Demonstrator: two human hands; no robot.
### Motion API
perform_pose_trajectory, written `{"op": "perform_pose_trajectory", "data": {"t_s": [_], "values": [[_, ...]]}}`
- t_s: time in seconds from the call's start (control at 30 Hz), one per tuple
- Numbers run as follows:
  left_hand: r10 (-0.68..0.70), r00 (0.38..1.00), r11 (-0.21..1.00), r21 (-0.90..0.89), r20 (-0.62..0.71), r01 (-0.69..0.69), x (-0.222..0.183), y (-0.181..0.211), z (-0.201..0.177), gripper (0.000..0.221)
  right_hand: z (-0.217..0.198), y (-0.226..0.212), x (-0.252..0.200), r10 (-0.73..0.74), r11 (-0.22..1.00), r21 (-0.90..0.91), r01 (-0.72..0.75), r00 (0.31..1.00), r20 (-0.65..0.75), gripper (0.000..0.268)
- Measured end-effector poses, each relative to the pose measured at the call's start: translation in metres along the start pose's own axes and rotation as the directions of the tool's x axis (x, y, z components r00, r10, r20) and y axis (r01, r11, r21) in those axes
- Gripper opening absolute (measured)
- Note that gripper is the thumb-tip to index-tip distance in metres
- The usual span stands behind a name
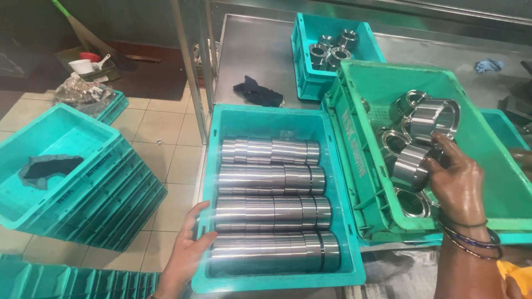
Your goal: The recorder is sorting metal rings and shafts from one bin into another, and preparing plastic bags for packing.
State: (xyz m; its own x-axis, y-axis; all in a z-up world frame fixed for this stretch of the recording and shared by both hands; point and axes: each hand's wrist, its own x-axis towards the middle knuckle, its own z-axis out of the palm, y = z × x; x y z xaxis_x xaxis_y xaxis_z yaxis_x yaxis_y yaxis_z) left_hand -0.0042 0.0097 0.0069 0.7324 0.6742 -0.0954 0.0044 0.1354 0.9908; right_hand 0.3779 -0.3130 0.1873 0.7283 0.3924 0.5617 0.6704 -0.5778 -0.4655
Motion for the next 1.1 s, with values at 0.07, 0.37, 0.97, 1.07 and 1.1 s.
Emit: {"op": "perform_pose_trajectory", "data": {"t_s": [0.07,0.37,0.97,1.07,1.1], "values": [[0.024,1.000,1.000,-0.013,0.005,-0.024,0.000,-0.003,-0.001,0.072,0.000,-0.005,-0.001,-0.022,0.995,-0.093,0.023,1.000,0.011,0.051],[-0.046,0.999,0.990,-0.136,0.001,0.045,-0.003,0.011,0.005,0.071,-0.003,0.071,-0.008,-0.056,0.952,-0.298,0.071,0.997,0.058,0.048],[0.117,0.993,0.989,-0.097,0.009,-0.115,-0.002,-0.020,0.008,0.073,0.092,-0.194,0.052,-0.088,0.993,0.120,0.002,0.691,0.718,0.050],[0.214,0.976,0.976,-0.037,0.038,-0.213,-0.003,-0.001,0.004,0.074,0.157,-0.220,0.060,0.056,0.998,-0.059,-0.011,0.525,0.849,0.055],[0.222,0.974,0.975,-0.038,0.037,-0.220,0.000,0.003,0.003,0.074,0.184,-0.200,0.066,0.052,0.998,-0.057,-0.006,0.530,0.846,0.055]]}}
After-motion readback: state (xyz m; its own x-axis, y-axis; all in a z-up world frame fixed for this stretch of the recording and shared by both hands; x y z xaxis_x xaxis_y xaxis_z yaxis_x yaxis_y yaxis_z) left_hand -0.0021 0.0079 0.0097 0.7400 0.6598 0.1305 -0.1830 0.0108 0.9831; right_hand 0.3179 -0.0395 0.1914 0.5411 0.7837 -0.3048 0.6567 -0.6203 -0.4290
